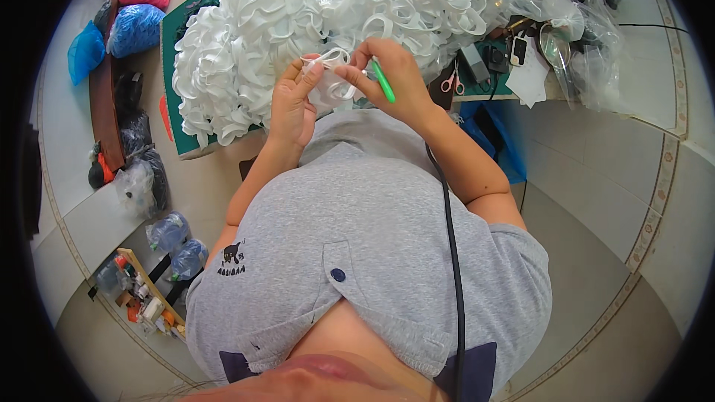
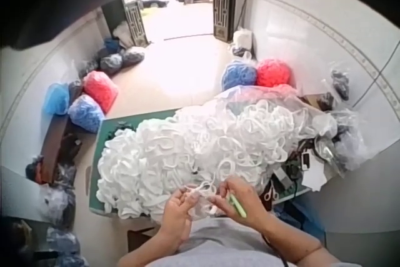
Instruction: Assembling and trimming white plastic/fabric components at a workbench.
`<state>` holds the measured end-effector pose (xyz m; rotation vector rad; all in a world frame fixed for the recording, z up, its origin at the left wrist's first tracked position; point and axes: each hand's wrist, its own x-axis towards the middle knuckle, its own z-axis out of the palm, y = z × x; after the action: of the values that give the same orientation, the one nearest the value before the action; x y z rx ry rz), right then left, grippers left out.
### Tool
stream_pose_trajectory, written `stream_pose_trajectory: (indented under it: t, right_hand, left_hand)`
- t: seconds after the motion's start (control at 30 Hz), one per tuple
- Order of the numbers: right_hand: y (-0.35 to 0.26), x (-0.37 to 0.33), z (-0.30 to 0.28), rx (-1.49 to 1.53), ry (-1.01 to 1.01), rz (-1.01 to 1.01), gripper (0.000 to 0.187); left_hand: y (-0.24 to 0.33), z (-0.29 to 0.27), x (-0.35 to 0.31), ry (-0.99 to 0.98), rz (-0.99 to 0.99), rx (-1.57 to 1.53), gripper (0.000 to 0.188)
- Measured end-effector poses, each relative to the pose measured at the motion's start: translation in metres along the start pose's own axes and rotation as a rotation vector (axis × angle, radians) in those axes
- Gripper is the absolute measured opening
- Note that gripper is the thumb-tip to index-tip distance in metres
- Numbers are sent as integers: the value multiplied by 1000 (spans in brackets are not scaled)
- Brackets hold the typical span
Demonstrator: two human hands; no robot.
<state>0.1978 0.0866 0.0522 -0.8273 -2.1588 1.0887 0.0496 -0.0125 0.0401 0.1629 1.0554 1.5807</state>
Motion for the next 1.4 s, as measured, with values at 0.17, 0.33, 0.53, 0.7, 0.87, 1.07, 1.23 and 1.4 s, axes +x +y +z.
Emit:
stream_pose_trajectory:
  t: [0.17, 0.33, 0.53, 0.7, 0.87, 1.07, 1.23, 1.4]
  right_hand:
    - [-5, -3, 3, 131, -176, 338, 35]
    - [3, -5, 9, 404, -205, 249, 35]
    - [10, -5, -13, 835, -112, 148, 31]
    - [30, 1, -24, 1453, 133, 207, 15]
    - [51, 6, -23, 2003, 275, 334, 7]
    - [34, 11, -8, 1849, 63, 521, 8]
    - [34, 16, -9, 1589, 4, 491, 14]
    - [26, 11, -16, 865, -72, 455, 29]
  left_hand:
    - [-6, -3, 7, -11, 63, 40, 29]
    - [-4, -2, 5, -19, 52, 63, 28]
    - [0, -12, 19, 128, 92, -200, 22]
    - [3, -55, 34, -114, 44, -474, 16]
    - [12, -26, 22, -463, -194, -577, 29]
    - [-3, 0, 13, -189, 166, 1017, 29]
    - [-8, -4, 16, -266, 333, 945, 18]
    - [-3, -7, 14, -255, -82, 224, 17]
